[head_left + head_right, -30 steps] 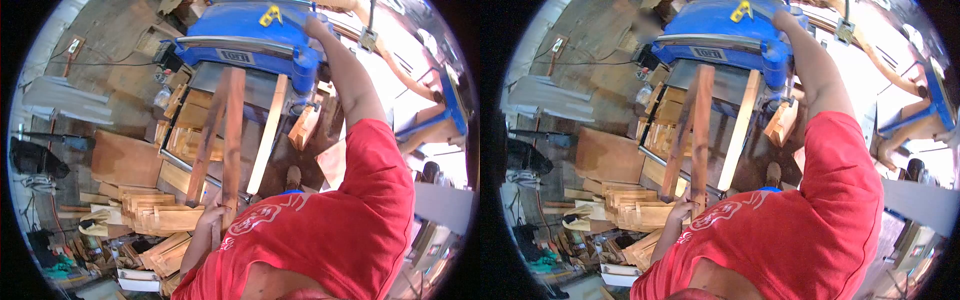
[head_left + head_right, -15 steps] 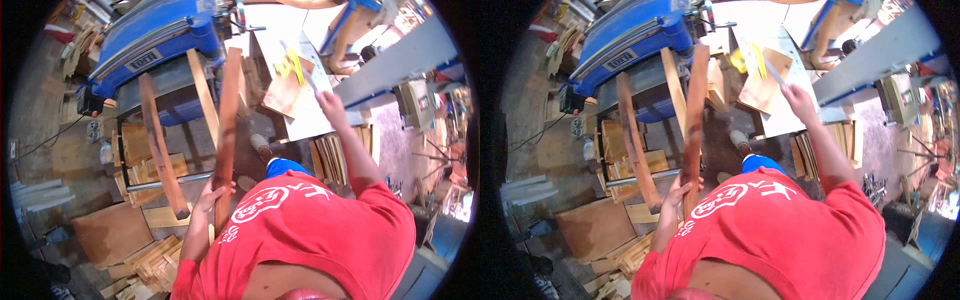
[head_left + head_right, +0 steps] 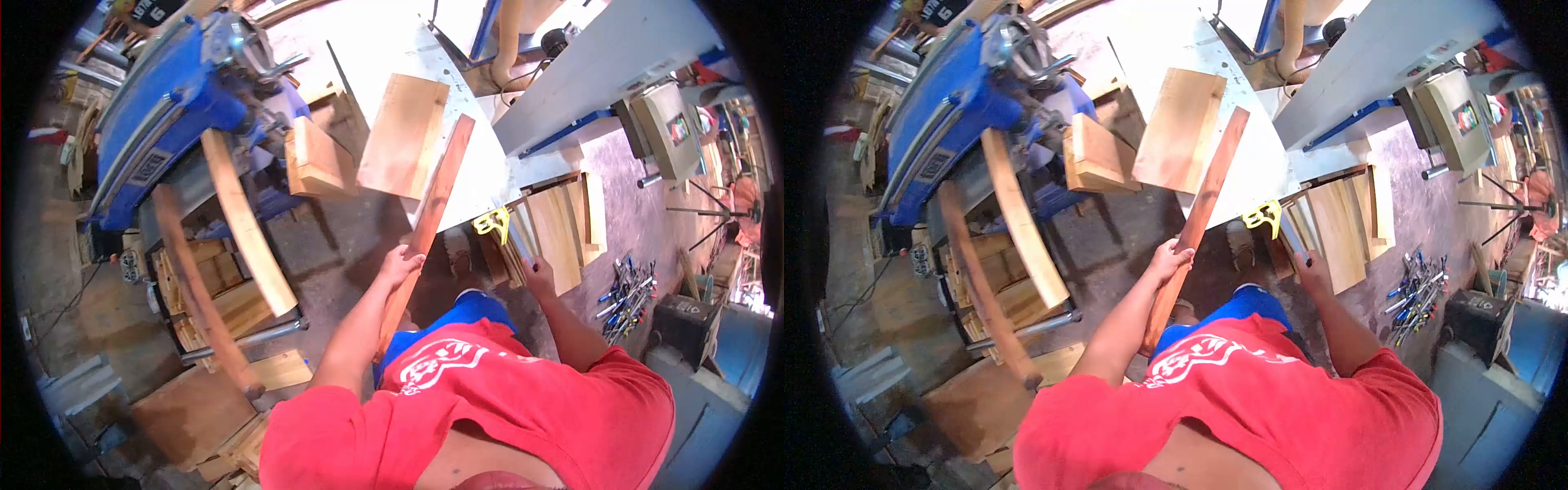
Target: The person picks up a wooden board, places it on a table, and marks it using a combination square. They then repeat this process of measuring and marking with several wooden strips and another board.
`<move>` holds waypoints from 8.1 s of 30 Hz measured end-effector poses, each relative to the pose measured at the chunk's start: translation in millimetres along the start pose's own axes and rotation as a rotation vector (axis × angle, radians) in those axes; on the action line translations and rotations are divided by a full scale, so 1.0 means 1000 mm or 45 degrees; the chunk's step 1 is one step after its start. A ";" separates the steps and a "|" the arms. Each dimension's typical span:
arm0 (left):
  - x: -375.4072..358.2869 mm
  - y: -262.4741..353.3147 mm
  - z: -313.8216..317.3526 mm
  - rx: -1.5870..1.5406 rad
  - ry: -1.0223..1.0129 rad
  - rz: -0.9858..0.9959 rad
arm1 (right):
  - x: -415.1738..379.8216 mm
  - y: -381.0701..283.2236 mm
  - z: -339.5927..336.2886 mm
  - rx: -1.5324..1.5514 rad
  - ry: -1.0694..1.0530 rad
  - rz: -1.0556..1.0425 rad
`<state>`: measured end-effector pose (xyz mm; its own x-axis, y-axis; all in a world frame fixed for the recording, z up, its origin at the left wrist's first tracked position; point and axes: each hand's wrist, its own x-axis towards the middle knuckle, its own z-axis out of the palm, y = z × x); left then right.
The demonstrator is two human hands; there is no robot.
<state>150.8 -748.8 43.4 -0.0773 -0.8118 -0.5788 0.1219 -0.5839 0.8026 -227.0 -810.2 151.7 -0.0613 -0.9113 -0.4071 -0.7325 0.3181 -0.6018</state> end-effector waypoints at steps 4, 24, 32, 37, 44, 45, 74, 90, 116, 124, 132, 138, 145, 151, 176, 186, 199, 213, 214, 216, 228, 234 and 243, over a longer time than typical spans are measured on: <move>0.076 0.007 0.043 0.337 0.111 -0.036 | 0.073 0.055 -0.007 -0.082 -0.082 -0.055; 0.159 -0.005 0.074 1.365 1.140 0.462 | 0.146 0.080 0.004 -0.003 -0.367 -0.022; 0.170 -0.011 0.077 1.204 1.223 0.447 | 0.149 0.074 0.004 0.014 -0.404 0.047; 0.153 -0.011 0.088 0.957 1.270 0.228 | 0.153 0.069 0.004 0.037 -0.370 -0.052; 0.121 -0.018 0.069 0.737 0.928 -0.071 | 0.156 0.041 -0.004 0.012 -0.427 -0.118; 0.115 -0.014 0.064 0.489 0.730 -0.196 | 0.157 0.027 -0.008 0.003 -0.468 -0.089; 0.115 -0.050 0.070 0.480 0.656 0.073 | 0.241 0.010 0.067 -0.424 -0.503 -0.855; 0.118 -0.031 0.092 1.014 0.945 -0.079 | 0.252 0.009 0.078 -0.426 -0.587 -0.775; 0.158 0.019 0.074 0.667 0.710 0.423 | 0.264 0.010 0.076 -0.470 -0.492 -0.693; 0.071 -0.037 0.093 0.866 0.957 0.314 | 0.259 0.010 0.074 -0.392 -0.402 -0.855; 0.049 -0.067 0.204 0.727 0.522 0.334 | 0.261 0.016 0.076 -0.381 -0.382 -0.889; 0.082 -0.251 0.302 0.404 0.020 -0.392 | 0.259 0.022 0.074 -0.473 -0.385 -0.945; 0.103 -0.238 0.266 0.727 -0.548 0.075 | 0.255 0.021 0.062 -0.373 -0.360 -1.029; 0.039 -0.137 0.207 0.565 -0.091 -0.236 | 0.244 0.009 0.041 -0.676 -0.420 -0.868; -0.245 -0.110 0.069 -0.113 -0.132 -0.050 | 0.117 -0.041 0.019 -0.620 -0.769 -0.927; -0.315 -0.159 -0.016 0.504 -0.233 -0.049 | -0.006 -0.140 0.122 -0.157 -0.726 -0.803; -0.378 -0.225 -0.026 0.053 0.308 -0.105 | -0.057 -0.215 0.154 -0.082 -0.803 -1.082; -0.354 -0.113 -0.064 0.358 0.673 -0.159 | 0.003 -0.224 0.121 0.151 -0.713 -0.675; -0.346 -0.122 -0.068 0.243 0.696 -0.174 | 0.026 -0.232 0.117 0.059 -0.599 -0.689; -0.333 -0.128 -0.068 0.159 0.696 -0.196 | 0.060 -0.270 0.091 -0.030 -0.507 -0.563; -0.282 -0.181 -0.023 -0.288 0.800 -0.236 | 0.356 -0.422 0.023 -0.268 0.035 -0.422; -0.206 -0.138 -0.017 -0.192 0.812 -0.316 | 0.320 -0.279 0.066 -0.129 -0.022 -0.562; -0.134 -0.083 -0.040 0.043 0.669 -0.360 | 0.173 -0.086 0.081 -0.294 -0.558 -0.355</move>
<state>190.6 -591.5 48.9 0.3984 -0.5169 -0.7577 0.1356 -0.7838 0.6060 -119.2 -973.8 77.5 0.4065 -0.7435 -0.5310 -0.8131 -0.0294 -0.5813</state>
